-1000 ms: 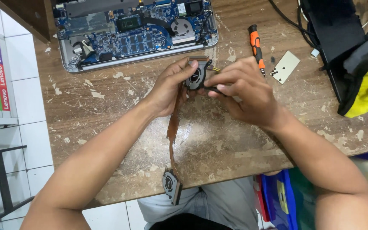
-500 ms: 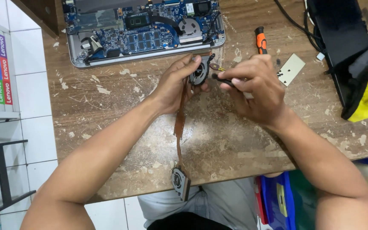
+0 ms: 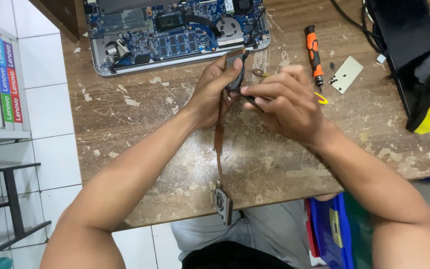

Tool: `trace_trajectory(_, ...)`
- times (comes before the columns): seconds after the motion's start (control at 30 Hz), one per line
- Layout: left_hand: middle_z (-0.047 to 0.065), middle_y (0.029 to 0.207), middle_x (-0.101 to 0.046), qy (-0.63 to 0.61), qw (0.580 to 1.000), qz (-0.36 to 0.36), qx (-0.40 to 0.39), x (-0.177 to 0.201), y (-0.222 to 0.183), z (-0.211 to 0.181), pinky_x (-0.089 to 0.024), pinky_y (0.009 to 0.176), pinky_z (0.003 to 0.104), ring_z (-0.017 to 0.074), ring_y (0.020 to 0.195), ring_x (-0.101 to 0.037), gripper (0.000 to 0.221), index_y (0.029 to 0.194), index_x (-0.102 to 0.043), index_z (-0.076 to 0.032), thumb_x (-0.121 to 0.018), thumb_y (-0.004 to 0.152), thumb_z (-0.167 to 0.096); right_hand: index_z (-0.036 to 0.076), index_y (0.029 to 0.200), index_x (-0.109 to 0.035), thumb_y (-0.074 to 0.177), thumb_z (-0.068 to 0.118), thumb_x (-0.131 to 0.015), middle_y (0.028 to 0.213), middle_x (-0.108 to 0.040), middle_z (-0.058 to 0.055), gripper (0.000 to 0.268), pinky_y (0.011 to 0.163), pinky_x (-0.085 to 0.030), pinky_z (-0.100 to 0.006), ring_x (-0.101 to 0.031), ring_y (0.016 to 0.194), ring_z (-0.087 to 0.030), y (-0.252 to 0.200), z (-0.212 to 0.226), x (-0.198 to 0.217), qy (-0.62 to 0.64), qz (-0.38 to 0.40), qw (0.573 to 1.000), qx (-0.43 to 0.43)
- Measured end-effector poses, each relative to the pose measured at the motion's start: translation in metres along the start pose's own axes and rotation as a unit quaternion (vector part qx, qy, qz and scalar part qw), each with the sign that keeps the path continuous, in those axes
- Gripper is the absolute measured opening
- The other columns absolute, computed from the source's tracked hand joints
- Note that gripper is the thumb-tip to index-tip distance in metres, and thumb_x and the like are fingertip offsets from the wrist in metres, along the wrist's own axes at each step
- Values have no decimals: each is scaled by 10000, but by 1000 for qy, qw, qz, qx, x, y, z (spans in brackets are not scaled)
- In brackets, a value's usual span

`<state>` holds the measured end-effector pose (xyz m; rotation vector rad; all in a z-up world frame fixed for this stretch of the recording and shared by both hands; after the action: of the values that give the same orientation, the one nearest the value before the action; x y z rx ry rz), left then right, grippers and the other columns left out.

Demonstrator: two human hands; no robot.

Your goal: Installing a laptop cooling system including fans and heat pipes onto a motherboard and fastening it with screws.

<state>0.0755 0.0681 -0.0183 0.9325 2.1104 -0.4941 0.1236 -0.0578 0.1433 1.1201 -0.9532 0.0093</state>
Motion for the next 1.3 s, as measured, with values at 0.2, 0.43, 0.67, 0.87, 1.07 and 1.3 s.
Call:
trace_trajectory(0.2, 4, 834, -596, 11, 999, 19, -26, -6, -6, -8, -487, 438, 287, 153, 607, -578, 487, 1323, -598, -52, -839, 990, -313, 55, 909, -566, 1097, 13, -753, 1113, -842, -121, 268, 858, -452, -431, -714, 809, -243, 14, 18, -12, -66, 41, 996, 53)
trace_trajectory(0.43, 10, 767, -559, 13, 999, 28, -14, -16, -12, -16, -441, 387, 239, 115, 580, -542, 478, 1256, -540, -110, -862, 963, -308, 61, 918, -613, 1103, 30, -770, 1079, -846, -116, 245, 869, -473, -417, -725, 804, -232, 14, 27, -25, -129, 46, 986, 93)
trace_trajectory(0.67, -8, 725, -584, 4, 999, 42, -1, -21, -10, -18, -448, 430, 261, 141, 580, -560, 386, 1166, -516, -115, -822, 970, -246, 76, 882, -619, 1074, -12, -744, 1102, -845, -139, 246, 858, -449, -399, -744, 790, -228, 8, 32, -30, -138, 28, 984, 112)
trace_trajectory(0.87, -29, 717, -600, -8, 999, 43, -15, -19, -8, -18, -535, 555, 285, 139, 620, -604, 280, 1036, -527, -140, -782, 982, -242, 77, 891, -561, 1068, -2, -771, 1062, -819, -163, 286, 820, -420, -411, -692, 696, -220, 7, 34, -27, -130, 6, 984, 125)
trace_trajectory(1.07, -44, 739, -536, -26, 999, 42, -16, -21, -10, -17, -487, 508, 242, 114, 601, -533, 226, 998, -529, -148, -748, 1011, -199, 62, 872, -574, 1072, -33, -767, 1105, -821, -156, 294, 825, -414, -413, -656, 706, -214, 3, 26, -23, -147, 10, 984, 98)
trace_trajectory(1.3, 21, 692, -501, 32, 998, -35, -39, -15, -10, -14, -578, 434, 289, 154, 588, -642, 321, 964, -567, -116, -769, 982, -365, 42, 897, -634, 1024, -65, -730, 978, -790, -163, 192, 776, -454, -441, -635, 681, -272, 5, 30, -18, -100, -78, 986, 109)
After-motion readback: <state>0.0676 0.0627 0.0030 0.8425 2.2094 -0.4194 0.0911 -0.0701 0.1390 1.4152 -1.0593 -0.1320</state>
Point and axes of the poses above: each hand's wrist, its own y-axis towards the middle knuckle, its own x-axis out of the back of the hand, z = x × y, the point moved 10 cm from there along y, towards the middle knuckle
